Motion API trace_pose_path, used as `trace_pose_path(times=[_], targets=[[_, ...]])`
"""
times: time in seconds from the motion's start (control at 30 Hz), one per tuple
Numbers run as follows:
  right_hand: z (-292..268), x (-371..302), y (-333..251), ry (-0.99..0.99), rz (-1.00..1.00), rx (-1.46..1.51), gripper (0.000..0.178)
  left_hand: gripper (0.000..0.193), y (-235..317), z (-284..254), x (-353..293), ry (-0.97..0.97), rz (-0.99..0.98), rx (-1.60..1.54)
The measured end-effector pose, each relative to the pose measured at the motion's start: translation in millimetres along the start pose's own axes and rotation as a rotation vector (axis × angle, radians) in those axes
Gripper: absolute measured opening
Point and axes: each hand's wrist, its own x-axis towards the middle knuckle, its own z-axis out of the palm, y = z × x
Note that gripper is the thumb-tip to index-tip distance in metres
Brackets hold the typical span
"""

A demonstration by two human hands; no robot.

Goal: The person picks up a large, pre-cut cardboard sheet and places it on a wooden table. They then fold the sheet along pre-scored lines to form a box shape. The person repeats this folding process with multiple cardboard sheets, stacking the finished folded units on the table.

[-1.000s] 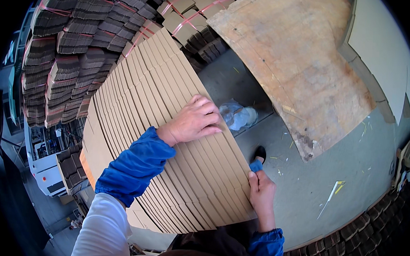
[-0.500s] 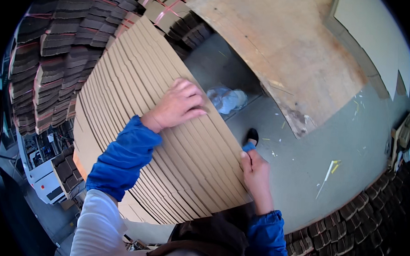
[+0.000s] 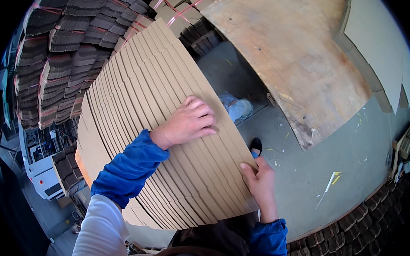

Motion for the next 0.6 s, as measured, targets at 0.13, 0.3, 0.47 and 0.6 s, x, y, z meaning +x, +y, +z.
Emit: trace_pose_path(times=[0.13,0.3,0.47,0.6], targets=[[1.5,-0.6,-4.2,0.006,0.049,-0.019,0.026,0.02,-3.0,1.1,-0.8,-0.005,0.001,-0.026],[0.4,-1.2,-6.9,-0.004,0.082,-0.009,0.025,0.022,-3.8,1.5,-0.5,-0.002,0.002,-0.047],[0.9,-1.0,-2.3,-0.009,0.087,-0.011,0.024,0.023,-3.7,0.6,-0.1,0.001,0.002,-0.046],[1.4,-1.5,-4.5,0.001,0.077,-0.036,0.024,0.023,-3.7,-0.6,-0.2,-0.011,0.0,-0.057]])
